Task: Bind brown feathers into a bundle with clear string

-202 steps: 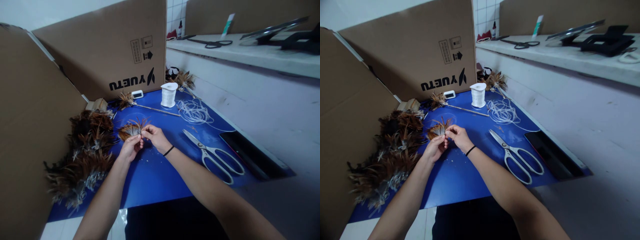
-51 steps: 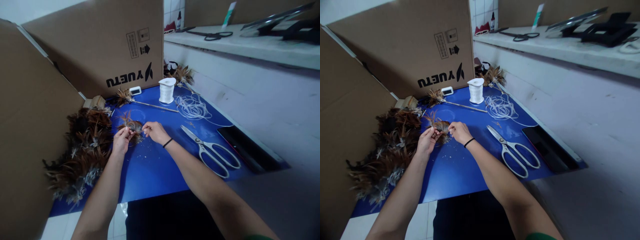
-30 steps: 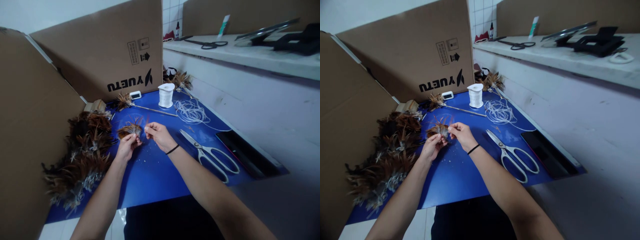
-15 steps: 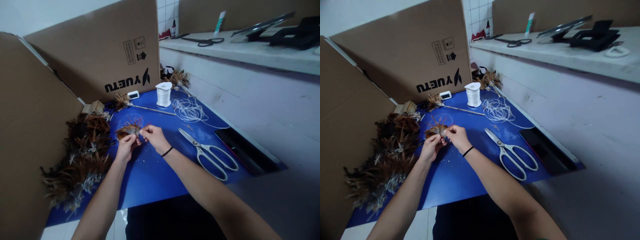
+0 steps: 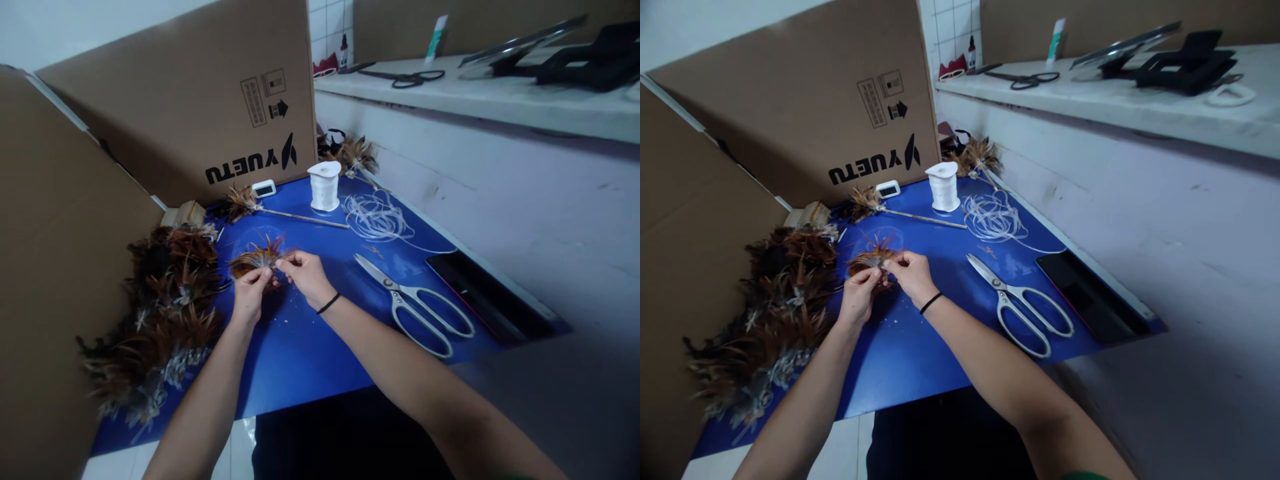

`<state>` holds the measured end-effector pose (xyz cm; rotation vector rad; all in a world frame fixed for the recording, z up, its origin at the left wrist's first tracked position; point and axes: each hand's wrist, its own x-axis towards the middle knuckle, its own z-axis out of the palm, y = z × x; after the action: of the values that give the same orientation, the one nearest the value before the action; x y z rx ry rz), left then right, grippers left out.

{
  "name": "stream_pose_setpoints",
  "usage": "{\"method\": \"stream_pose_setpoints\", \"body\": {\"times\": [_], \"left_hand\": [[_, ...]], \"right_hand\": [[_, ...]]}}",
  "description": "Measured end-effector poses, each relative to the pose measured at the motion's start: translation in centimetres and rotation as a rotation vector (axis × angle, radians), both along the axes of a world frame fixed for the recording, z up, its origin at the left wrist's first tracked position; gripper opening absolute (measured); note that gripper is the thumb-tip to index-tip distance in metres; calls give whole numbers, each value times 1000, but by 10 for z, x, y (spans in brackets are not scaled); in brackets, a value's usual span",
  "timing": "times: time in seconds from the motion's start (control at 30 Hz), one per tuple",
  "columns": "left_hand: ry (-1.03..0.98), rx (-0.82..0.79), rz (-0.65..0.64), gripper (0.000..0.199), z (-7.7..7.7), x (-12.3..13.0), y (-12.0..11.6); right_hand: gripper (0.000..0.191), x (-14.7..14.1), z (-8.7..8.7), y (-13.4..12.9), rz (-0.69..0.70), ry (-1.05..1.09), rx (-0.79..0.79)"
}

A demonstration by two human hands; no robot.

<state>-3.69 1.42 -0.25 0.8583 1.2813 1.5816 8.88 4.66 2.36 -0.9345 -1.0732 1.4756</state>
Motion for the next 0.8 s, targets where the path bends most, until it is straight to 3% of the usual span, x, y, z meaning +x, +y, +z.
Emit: {"method": "stream_pose_setpoints", "body": {"times": [0.43,0.8], "left_hand": [[179,62,60,27,-3,1,0],[429,168,43,18,-5,-2,-1]], "right_hand": [[15,-8,-9,0,-87,-58,-16],[17,-13,-22,1,-166,-196,86]]}}
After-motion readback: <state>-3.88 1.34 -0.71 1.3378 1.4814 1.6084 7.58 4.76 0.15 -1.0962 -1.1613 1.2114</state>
